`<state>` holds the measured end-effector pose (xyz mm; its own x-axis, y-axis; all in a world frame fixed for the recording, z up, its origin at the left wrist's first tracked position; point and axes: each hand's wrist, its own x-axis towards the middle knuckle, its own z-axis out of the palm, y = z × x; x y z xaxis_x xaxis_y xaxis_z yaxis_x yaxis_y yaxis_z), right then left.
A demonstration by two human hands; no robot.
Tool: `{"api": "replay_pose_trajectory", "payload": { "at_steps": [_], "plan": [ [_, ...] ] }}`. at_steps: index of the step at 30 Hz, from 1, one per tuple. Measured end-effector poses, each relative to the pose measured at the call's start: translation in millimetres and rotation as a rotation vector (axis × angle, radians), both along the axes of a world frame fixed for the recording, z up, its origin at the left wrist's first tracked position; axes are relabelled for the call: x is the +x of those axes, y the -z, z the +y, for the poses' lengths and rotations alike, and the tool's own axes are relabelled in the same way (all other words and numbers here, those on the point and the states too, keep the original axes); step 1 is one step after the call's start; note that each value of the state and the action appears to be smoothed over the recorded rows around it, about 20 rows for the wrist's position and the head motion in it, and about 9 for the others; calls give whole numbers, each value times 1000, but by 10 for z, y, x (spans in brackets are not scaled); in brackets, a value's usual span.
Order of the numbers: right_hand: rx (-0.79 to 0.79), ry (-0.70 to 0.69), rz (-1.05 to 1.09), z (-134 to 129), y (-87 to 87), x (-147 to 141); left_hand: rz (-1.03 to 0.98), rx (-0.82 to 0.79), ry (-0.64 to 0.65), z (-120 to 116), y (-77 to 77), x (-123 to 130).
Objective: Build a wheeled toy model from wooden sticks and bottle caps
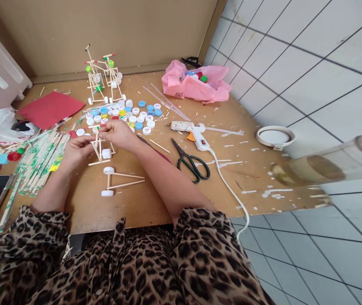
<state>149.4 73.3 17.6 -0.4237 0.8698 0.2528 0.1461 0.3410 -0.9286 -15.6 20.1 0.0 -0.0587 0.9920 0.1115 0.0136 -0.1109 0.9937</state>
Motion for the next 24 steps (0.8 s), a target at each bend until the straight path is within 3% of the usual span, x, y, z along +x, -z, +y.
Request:
{"api": "replay_pose_trajectory", "payload": {
  "at_steps": [24],
  "plan": [
    [-28,-44,33,-22,-7,20,-19,-55,-7,-8,-10,8]
  ]
}}
